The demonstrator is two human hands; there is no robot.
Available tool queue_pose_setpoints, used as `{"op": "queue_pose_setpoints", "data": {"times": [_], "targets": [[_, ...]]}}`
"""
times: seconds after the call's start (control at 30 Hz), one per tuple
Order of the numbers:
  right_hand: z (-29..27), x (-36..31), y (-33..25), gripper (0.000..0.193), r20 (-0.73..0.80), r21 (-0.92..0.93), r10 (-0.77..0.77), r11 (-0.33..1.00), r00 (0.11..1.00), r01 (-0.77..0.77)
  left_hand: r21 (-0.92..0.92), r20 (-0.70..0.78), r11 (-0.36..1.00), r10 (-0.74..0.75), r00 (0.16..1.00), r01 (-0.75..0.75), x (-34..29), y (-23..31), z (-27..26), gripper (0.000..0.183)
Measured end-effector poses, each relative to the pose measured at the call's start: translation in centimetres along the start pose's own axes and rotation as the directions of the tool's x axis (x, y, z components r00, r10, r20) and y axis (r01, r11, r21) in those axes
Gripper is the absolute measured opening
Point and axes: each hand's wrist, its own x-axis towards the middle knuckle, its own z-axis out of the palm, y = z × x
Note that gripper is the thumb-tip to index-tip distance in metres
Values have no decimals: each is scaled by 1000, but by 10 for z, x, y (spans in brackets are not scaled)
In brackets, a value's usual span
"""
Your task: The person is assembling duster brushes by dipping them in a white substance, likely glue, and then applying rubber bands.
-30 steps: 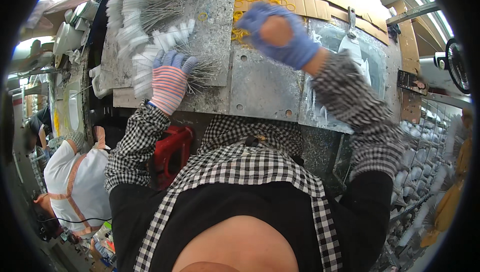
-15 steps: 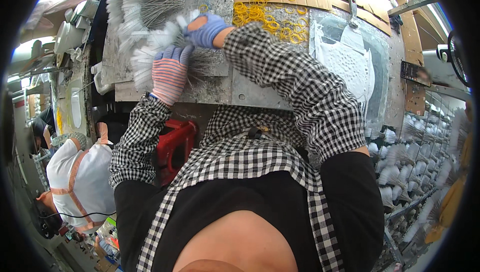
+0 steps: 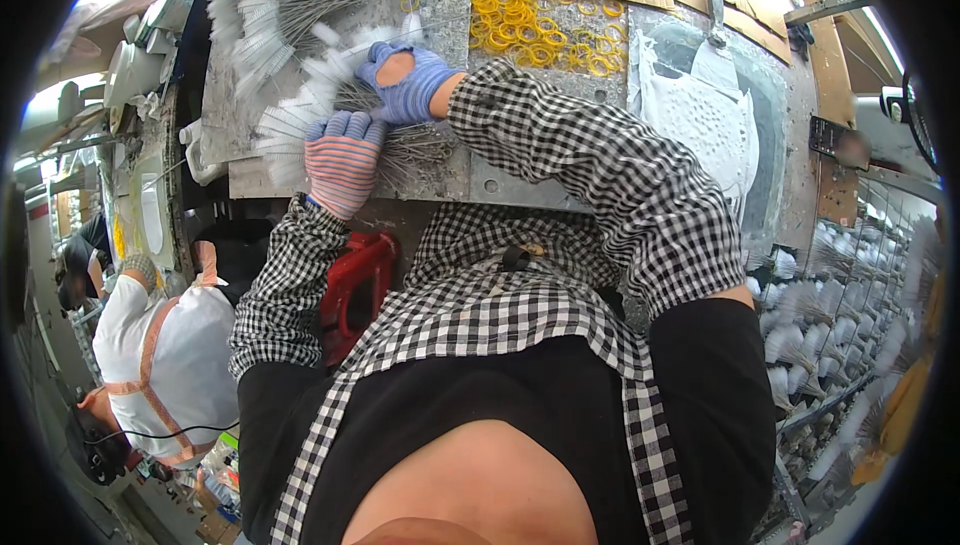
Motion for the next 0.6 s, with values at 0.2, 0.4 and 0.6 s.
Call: {"op": "queue_pose_setpoints", "data": {"times": [0.2,0.4,0.6], "targets": [[-17,46,62,52,-100,-123,92,987,991,-104,-53,-151,993,101,983,-110,-10,3,14,34],[3,39,98,37,-148,-217,108,966,983,-139,-60,-59,989,133,989,-137,11,3,-5,29],[-26,17,64,33,-235,-367,10,925,972,-98,-107,-143,990,-110,984,95,12,-16,-81,35]]}}
